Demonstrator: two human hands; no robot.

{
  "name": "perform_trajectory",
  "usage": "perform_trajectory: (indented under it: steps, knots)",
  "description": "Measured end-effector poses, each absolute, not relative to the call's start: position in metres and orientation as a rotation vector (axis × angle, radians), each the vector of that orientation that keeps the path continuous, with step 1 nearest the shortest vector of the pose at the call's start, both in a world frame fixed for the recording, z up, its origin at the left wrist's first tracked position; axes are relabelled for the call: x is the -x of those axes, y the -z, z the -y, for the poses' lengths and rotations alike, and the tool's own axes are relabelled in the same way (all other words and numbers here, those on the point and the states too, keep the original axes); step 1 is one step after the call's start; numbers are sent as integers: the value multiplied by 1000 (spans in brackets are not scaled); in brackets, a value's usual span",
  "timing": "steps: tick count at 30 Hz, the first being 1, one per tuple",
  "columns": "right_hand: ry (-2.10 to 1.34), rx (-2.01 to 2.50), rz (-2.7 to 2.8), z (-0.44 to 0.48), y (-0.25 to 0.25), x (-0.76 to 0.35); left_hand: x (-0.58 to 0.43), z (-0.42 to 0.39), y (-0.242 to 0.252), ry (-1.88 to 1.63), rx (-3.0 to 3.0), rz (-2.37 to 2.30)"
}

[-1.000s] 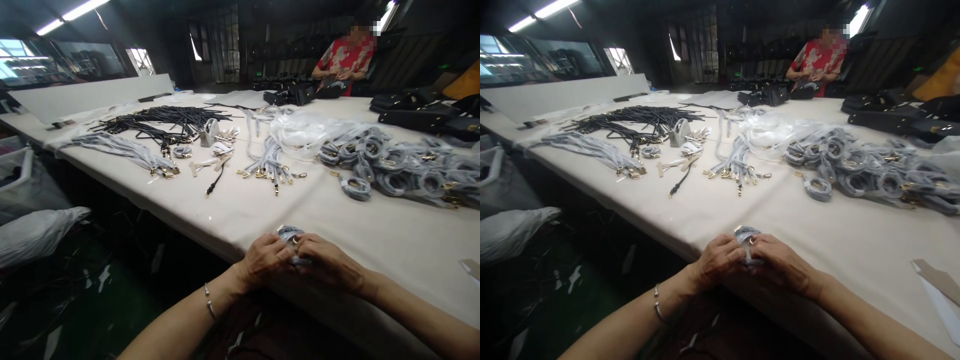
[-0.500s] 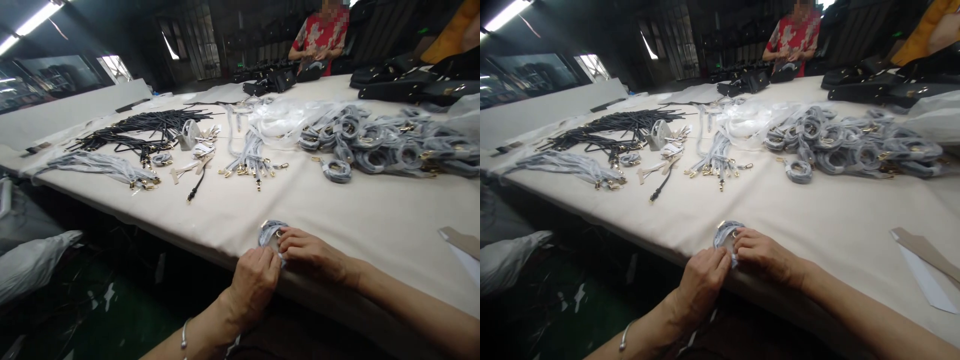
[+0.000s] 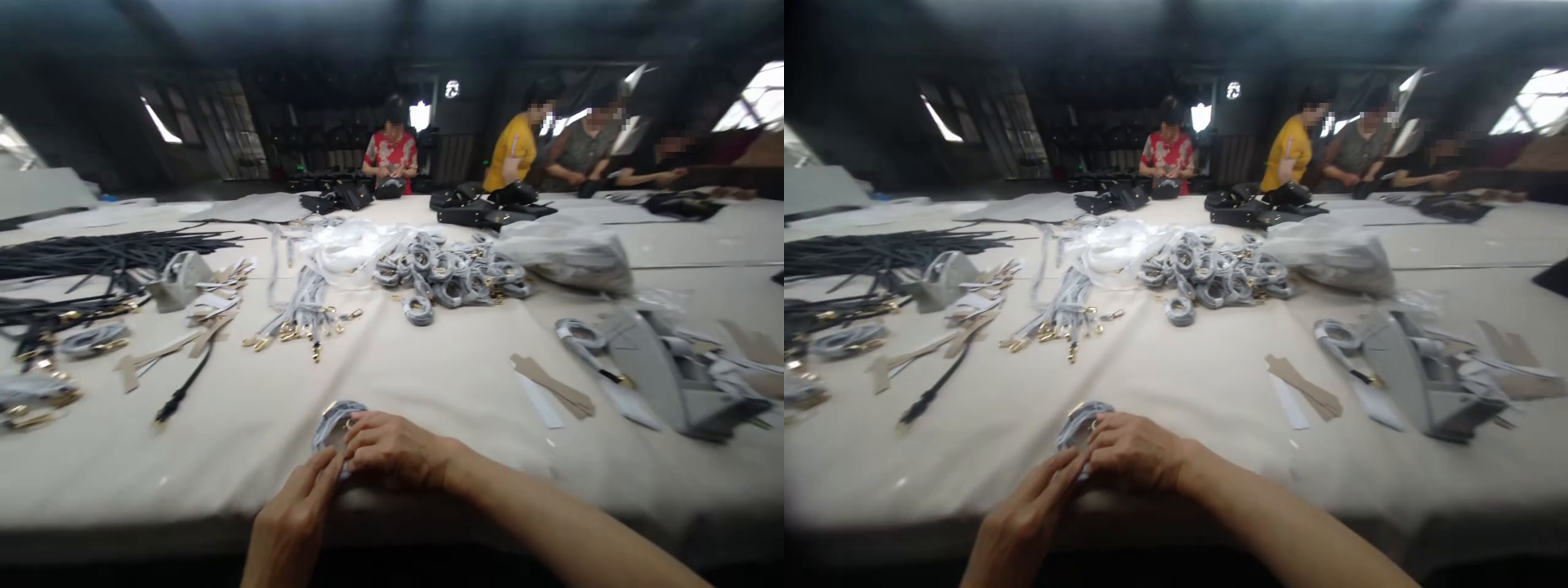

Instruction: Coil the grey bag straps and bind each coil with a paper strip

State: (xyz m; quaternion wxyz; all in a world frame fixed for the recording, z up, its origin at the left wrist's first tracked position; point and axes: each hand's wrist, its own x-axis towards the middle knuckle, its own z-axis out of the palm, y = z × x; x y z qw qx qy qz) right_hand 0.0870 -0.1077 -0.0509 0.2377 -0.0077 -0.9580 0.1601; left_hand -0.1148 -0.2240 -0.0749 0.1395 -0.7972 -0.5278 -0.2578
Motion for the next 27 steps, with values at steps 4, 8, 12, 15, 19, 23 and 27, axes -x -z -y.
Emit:
perform_trajectory:
  steps: [4,8,12,15,19,23,27]
  knots:
    - [-315,185,2610,116,52,-84,132,213,80,554,2421,1398]
    - [-289,595,2358,126,24,-141,132,198,67,684,2442,1122]
    - [-71,1294,1963,137,-16,-283,130,185,59,790,2365,901]
    - [29,1720,1701,150,-33,-378,132,181,59,838,2305,820]
    - [-102,1986,1718,148,-19,-408,129,179,55,874,2301,821]
    - [-187,2034,1843,112,10,-376,117,179,50,921,2321,950]
    - [-242,2134,1880,80,17,-366,105,187,47,1052,2379,1195]
